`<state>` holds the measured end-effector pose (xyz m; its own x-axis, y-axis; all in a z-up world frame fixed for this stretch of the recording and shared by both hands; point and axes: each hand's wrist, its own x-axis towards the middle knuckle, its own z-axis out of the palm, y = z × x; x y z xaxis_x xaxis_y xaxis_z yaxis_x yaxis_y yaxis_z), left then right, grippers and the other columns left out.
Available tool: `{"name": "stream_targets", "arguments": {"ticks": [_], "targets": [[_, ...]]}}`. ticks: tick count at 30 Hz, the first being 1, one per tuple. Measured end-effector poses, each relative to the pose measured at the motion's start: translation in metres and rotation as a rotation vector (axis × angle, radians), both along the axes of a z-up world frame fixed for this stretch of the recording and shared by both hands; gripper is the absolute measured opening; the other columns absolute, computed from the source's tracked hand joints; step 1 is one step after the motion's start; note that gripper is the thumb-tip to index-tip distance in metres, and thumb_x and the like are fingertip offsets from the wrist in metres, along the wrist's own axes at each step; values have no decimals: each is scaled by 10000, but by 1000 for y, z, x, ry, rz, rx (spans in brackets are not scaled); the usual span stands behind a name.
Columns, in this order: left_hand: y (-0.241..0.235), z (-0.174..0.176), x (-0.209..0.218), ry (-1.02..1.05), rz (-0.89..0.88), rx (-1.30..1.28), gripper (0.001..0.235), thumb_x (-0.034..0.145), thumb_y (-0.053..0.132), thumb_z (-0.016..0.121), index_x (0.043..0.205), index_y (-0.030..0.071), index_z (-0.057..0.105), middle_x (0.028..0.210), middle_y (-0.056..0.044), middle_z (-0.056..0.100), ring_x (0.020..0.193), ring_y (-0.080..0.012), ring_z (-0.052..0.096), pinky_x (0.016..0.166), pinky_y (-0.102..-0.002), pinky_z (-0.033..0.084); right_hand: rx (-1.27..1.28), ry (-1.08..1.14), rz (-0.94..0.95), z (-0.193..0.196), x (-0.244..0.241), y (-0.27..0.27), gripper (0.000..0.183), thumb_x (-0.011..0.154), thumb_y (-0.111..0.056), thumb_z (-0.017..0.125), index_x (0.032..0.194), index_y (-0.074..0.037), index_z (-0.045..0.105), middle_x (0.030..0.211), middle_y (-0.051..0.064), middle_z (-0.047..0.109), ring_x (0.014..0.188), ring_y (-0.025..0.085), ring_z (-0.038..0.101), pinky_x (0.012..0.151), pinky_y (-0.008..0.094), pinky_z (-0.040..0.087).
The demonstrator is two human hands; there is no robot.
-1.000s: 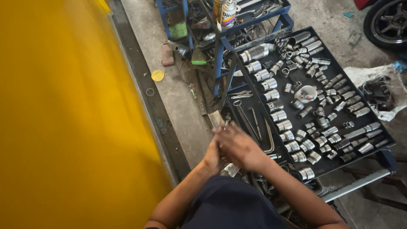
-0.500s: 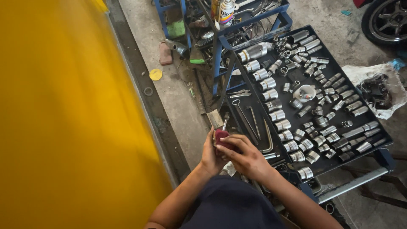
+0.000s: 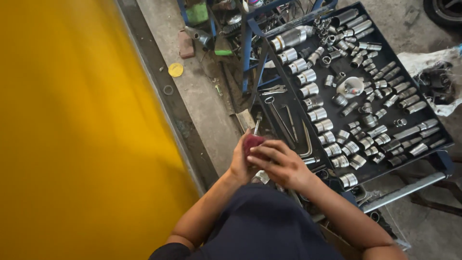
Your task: The person cleans various small metal parts, including sockets and cylindrical pieces, using a red cloth. They wipe each item individually and place it back on a black tray filled with similar tools. The person occasionally picks up a new part from the tray to continue the cleaning process.
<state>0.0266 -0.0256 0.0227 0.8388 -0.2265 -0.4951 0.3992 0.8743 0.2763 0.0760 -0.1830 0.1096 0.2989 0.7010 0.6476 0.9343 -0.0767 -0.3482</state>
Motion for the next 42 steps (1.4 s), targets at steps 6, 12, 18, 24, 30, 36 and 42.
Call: {"name": "stream_targets", "arguments": {"ticks": [6, 12, 18, 24, 30, 36, 42], "targets": [[2, 11, 3, 108, -29, 13, 527, 989, 612, 399, 1035, 172, 686, 864, -2, 683, 706, -136, 641, 559, -264, 469, 160, -51, 41, -11, 8, 8, 514, 776, 37, 760, 1279, -58, 706, 1278, 115, 657, 1181, 312, 655, 1040, 446, 580], [1, -58, 2, -524, -103, -490, 610, 1162, 681, 447, 1032, 128, 670, 755, 6, 641, 640, -134, 620, 551, -251, 473, 20, 55, -46, -12, 6, 0, 515, 709, 3, 746, 1217, -80, 726, 1268, 111, 654, 1185, 355, 616, 1001, 429, 559], [5, -10, 10, -79, 17, 140, 596, 979, 644, 388, 1099, 136, 675, 953, -26, 679, 851, -138, 661, 730, -283, 561, -10, 83, 21, -17, 8, -1, 600, 654, -16, 788, 1243, -115, 730, 1273, 101, 655, 1198, 342, 607, 1010, 444, 556], [8, -14, 16, -181, 135, 234, 595, 1024, 654, 403, 1174, 130, 641, 1005, -18, 679, 887, -149, 662, 716, -301, 541, 43, 38, 7, -24, 21, 9, 566, 740, 9, 790, 1287, -111, 703, 1318, 114, 619, 1260, 332, 603, 1073, 430, 562], [8, -23, 22, -206, 224, 411, 648, 1007, 640, 415, 1185, 66, 656, 1031, -44, 694, 889, -150, 672, 763, -305, 568, -27, 59, -16, -19, 29, 11, 572, 723, -15, 809, 1277, -125, 719, 1298, 96, 628, 1260, 339, 591, 1059, 440, 545], [7, -29, 17, -175, 307, 427, 639, 1006, 628, 404, 1164, 56, 641, 973, -41, 692, 866, -132, 695, 797, -301, 608, -36, 28, 47, -18, 16, 16, 568, 709, -10, 800, 1263, -92, 708, 1309, 108, 636, 1234, 353, 604, 1037, 460, 552], [1, -45, 20, -342, 424, 424, 558, 1069, 547, 453, 1225, 42, 632, 1028, -45, 661, 924, -130, 644, 823, -284, 552, 10, 68, -21, -24, 15, 22, 570, 673, 6, 785, 1231, -96, 733, 1260, 120, 628, 1202, 362, 589, 1022, 476, 538]]}}
